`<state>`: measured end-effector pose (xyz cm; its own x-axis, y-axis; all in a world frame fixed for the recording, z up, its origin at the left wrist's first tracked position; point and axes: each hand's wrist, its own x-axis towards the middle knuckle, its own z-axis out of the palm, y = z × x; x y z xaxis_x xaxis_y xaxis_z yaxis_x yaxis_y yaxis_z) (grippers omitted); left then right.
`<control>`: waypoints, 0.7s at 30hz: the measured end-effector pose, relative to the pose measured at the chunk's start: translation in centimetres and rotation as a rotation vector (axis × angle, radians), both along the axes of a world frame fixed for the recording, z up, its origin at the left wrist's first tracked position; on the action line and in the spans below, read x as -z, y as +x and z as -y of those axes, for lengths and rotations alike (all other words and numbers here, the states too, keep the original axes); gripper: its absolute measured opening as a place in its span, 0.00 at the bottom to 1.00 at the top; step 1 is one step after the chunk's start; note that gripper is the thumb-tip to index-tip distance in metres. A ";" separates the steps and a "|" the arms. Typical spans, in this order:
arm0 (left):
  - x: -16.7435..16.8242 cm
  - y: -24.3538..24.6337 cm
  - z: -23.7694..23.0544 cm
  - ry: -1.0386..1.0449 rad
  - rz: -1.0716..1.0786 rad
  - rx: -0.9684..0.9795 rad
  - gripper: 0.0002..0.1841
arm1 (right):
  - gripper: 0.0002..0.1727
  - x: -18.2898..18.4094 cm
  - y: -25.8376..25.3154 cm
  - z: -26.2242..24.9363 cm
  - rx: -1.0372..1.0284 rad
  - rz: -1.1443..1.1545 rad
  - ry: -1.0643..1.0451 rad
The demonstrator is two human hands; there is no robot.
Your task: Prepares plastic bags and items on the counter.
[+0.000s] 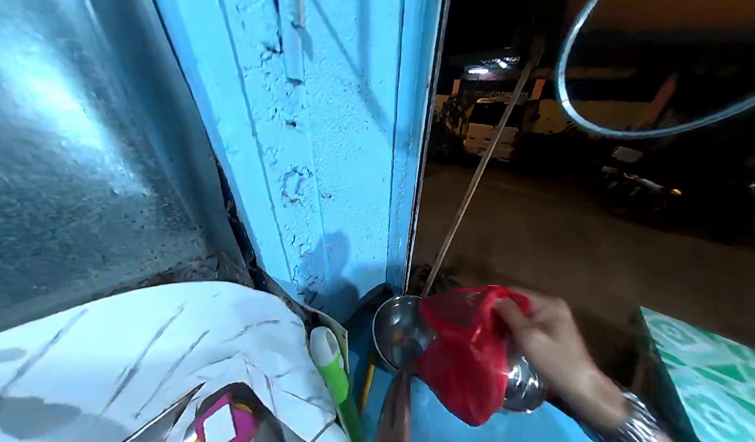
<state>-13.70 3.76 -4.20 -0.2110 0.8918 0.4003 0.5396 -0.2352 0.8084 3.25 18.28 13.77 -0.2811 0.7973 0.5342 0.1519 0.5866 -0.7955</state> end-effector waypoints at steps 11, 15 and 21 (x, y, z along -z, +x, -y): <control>-7.5 -1.1 -9.8 0.131 0.131 -0.007 0.56 | 0.16 -3.3 -7.1 -3.9 -0.193 0.198 -0.296; -9.5 -0.6 -9.9 0.172 -0.088 -0.215 0.20 | 0.16 -3.4 -7.0 -3.2 -0.313 0.411 -0.200; -9.2 1.0 -7.1 0.271 -0.347 -0.529 0.12 | 0.15 -0.9 -5.2 -2.4 -0.464 0.322 -0.035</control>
